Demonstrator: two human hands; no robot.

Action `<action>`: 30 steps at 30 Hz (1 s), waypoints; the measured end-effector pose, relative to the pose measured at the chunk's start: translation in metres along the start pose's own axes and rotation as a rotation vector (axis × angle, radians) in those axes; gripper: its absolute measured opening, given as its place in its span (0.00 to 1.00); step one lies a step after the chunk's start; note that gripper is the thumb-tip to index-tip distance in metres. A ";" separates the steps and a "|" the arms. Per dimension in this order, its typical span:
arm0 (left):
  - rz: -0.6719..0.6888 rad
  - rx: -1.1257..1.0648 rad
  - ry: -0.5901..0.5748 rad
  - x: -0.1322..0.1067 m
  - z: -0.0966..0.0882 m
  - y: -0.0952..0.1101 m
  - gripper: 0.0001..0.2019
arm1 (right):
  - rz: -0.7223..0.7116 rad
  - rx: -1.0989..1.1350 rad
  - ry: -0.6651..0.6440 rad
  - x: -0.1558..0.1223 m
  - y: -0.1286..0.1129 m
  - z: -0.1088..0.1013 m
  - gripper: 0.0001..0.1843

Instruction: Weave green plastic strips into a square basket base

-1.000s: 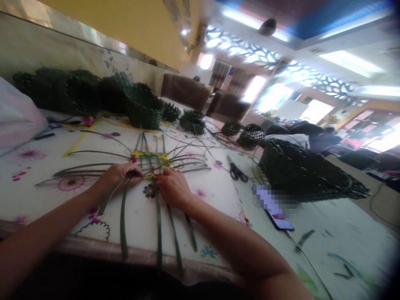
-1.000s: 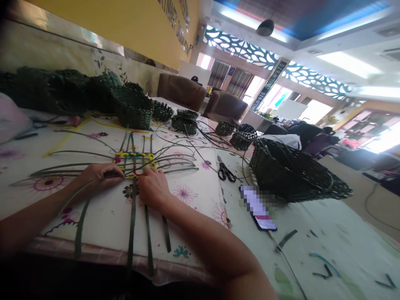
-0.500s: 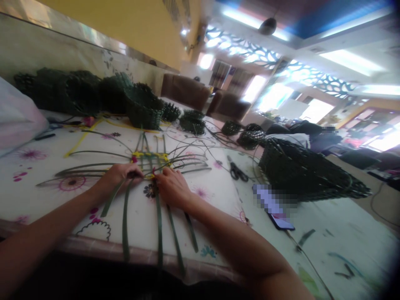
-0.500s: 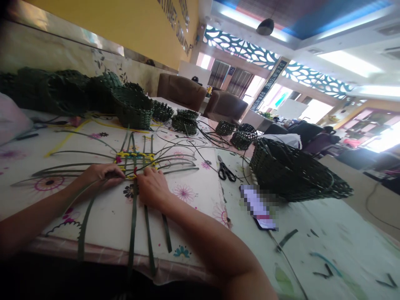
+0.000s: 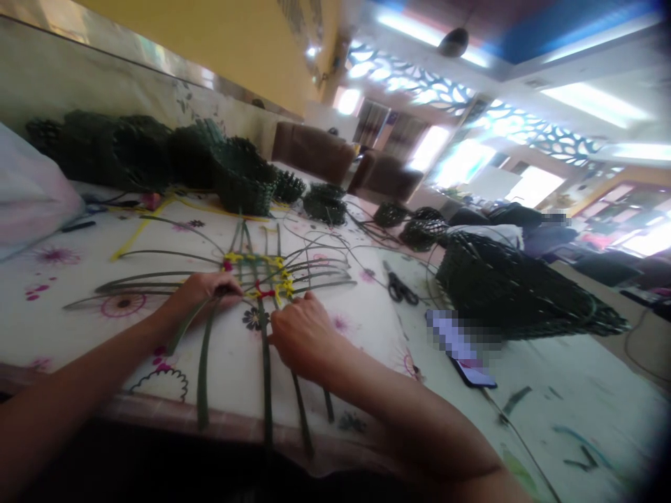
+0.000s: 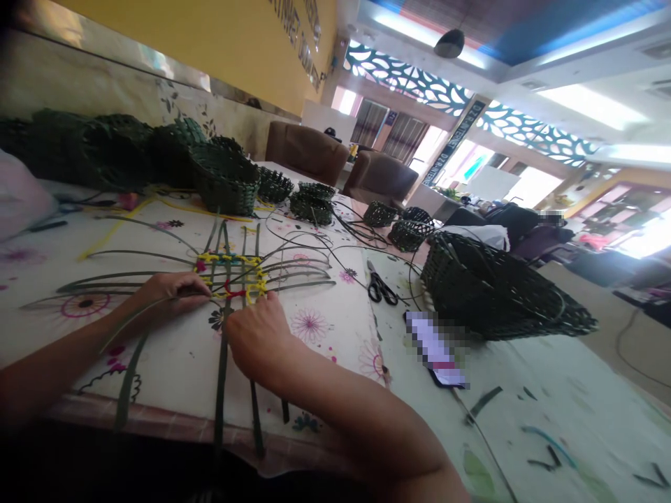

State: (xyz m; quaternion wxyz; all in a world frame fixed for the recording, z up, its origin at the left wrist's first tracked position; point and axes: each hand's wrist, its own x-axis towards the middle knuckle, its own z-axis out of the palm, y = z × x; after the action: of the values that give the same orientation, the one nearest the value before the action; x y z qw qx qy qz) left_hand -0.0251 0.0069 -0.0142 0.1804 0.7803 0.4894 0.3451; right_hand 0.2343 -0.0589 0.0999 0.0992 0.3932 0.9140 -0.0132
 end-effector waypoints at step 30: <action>-0.227 -0.012 0.004 0.000 -0.005 0.014 0.16 | -0.460 -0.061 -0.108 -0.050 -0.021 -0.005 0.20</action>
State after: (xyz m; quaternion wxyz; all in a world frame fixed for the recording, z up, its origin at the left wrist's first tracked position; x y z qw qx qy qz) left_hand -0.0199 -0.0001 -0.0025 0.2223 0.7180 0.5730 0.3268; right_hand 0.2513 -0.1088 0.1135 0.1539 0.1700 0.9729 -0.0289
